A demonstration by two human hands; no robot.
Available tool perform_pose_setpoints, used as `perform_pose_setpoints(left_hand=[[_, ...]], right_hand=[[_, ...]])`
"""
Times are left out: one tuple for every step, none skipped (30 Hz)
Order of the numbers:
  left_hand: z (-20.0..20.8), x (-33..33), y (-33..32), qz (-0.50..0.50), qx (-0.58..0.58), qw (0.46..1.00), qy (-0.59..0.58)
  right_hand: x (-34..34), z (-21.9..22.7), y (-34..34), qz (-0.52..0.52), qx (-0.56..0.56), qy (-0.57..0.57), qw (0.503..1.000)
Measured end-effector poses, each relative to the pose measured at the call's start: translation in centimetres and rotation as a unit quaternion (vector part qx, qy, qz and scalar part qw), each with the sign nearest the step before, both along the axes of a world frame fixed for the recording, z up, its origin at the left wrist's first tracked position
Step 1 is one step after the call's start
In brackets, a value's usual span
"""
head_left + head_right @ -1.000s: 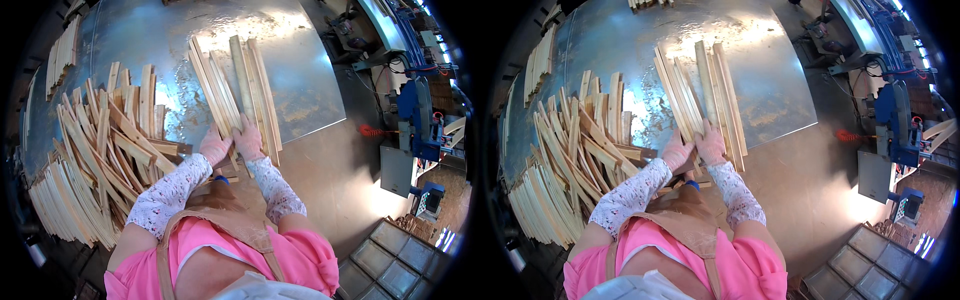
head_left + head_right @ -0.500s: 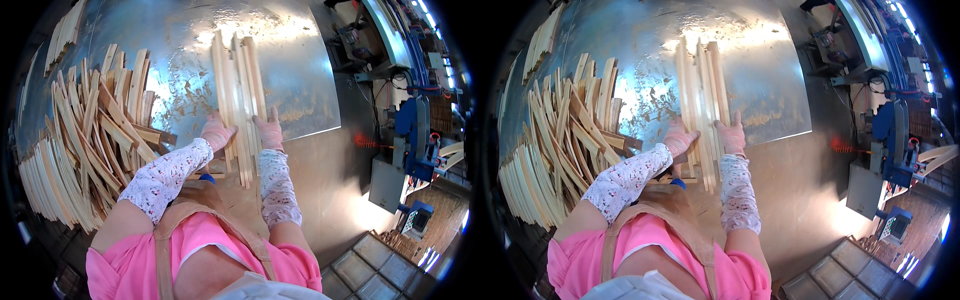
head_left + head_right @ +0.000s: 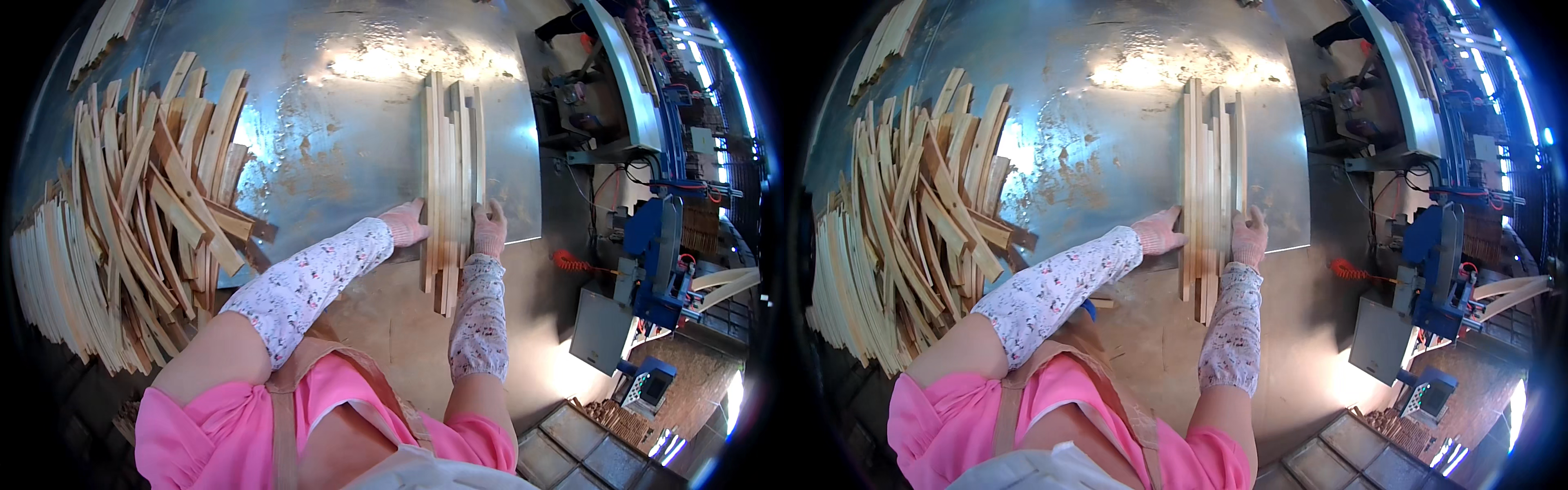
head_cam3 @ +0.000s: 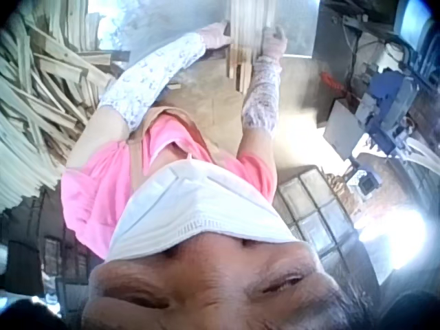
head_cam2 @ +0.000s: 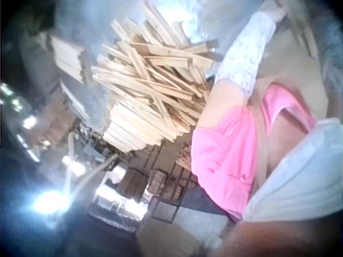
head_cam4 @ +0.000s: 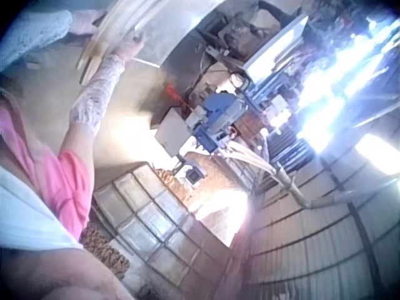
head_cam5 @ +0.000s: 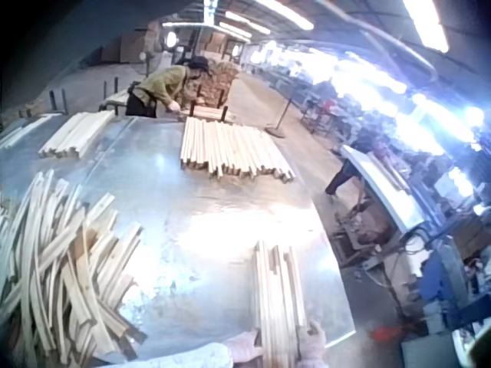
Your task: The person repeatedly picks up thin wooden planks from a pile and arranges them into neat stacks on a large metal table. They handle the planks one at a time or in small groups, aligning them vertically and occasionally adjusting the stacks.
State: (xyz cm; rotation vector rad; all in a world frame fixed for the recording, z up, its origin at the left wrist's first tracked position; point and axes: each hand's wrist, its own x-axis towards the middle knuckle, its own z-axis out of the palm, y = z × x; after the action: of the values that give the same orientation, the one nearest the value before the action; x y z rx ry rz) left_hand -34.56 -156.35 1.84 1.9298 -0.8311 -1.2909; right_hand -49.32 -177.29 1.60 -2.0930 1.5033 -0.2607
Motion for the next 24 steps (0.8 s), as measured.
perform_pose_setpoints(left_hand=[[-0.1,0.2,0.1,-0.007,-0.004,1.0,0.001],[-0.1,0.5,0.4,-0.01,-0.005,1.0,0.001],[-0.1,0.7,0.4,-0.009,0.009,1.0,0.002],[-0.1,0.8,0.5,-0.004,0.015,1.0,0.004],[0.2,0.7,0.3,-0.011,0.016,1.0,0.005],[0.3,0.5,-0.1,-0.02,0.019,1.0,0.007],[0.3,0.1,-0.5,-0.031,0.009,0.999,-0.004],[0.1,-0.1,-0.3,-0.027,0.007,1.0,-0.014],[-0.1,-0.2,-0.2,-0.025,0.005,0.999,-0.025],[-0.3,-0.3,-0.1,-0.022,0.006,1.0,-0.016],[-0.2,-0.1,0.3,-0.016,0.01,1.0,-0.008],[0.0,0.5,0.6,-0.005,0.012,1.0,-0.003],[0.1,0.7,0.5,-0.004,0.018,1.0,0.001],[0.3,0.6,0.4,-0.008,0.025,1.0,0.007],[0.5,0.6,0.4,-0.012,0.031,0.999,0.013],[0.6,0.8,0.4,-0.012,0.027,0.999,0.018],[0.9,1.0,0.3,-0.013,0.022,0.999,0.025],[1.0,1.0,0.2,-0.013,0.018,0.999,0.031],[0.7,0.5,0.1,-0.015,0.02,0.999,0.023],[0.5,0.3,0.1,-0.013,0.021,1.0,0.012],[0.2,0.2,-0.1,-0.01,0.023,1.0,0.0],[-0.1,0.4,-0.3,-0.008,0.015,1.0,-0.001],[-0.3,0.4,-0.2,-0.004,0.011,1.0,0.002],[-0.4,0.3,-0.1,0.0,0.007,1.0,0.005]], right_hand=[[0.1,0.4,-0.2,0.028,-0.035,0.05,0.998],[0.8,0.8,0.1,0.061,-0.065,0.098,0.991],[2.0,3.0,1.2,0.063,-0.004,0.1,0.993],[1.9,2.0,0.2,0.038,0.086,0.013,0.995],[0.8,0.7,-1.3,0.001,0.17,-0.076,0.982],[-0.7,-1.3,-2.9,-0.037,0.251,-0.166,0.953],[-2.7,-3.6,-4.2,-0.038,0.188,-0.136,0.972],[-2.4,-3.7,-4.4,-0.02,0.199,-0.122,0.972],[-2.3,-3.7,-4.5,-0.004,0.21,-0.109,0.972],[-2.4,-3.6,-4.6,0.011,0.219,-0.096,0.971],[-2.0,-2.8,-4.2,-0.013,0.247,-0.104,0.963],[-0.6,-0.8,-3.6,-0.032,0.274,-0.114,0.954],[-0.1,0.6,-3.2,-0.056,0.297,-0.123,0.945],[-0.8,0.6,-3.4,-0.043,0.296,-0.115,0.947],[-1.6,0.6,-3.8,-0.028,0.294,-0.107,0.949],[-2.2,0.5,-4.1,-0.013,0.293,-0.098,0.951],[-2.2,0.2,-3.8,-0.044,0.337,-0.171,0.925],[-2.4,0.2,-3.8,-0.049,0.329,-0.143,0.932],[-2.6,0.2,-3.6,-0.054,0.321,-0.114,0.939],[-1.9,0.8,-3.3,-0.054,0.312,-0.088,0.944],[-2.0,0.5,-3.8,-0.03,0.292,-0.08,0.953],[-2.3,0.2,-4.3,-0.006,0.272,-0.071,0.96],[-2.6,0.0,-4.2,0.018,0.256,-0.058,0.965],[-2.8,-0.1,-4.2,0.053,0.228,-0.049,0.971]])
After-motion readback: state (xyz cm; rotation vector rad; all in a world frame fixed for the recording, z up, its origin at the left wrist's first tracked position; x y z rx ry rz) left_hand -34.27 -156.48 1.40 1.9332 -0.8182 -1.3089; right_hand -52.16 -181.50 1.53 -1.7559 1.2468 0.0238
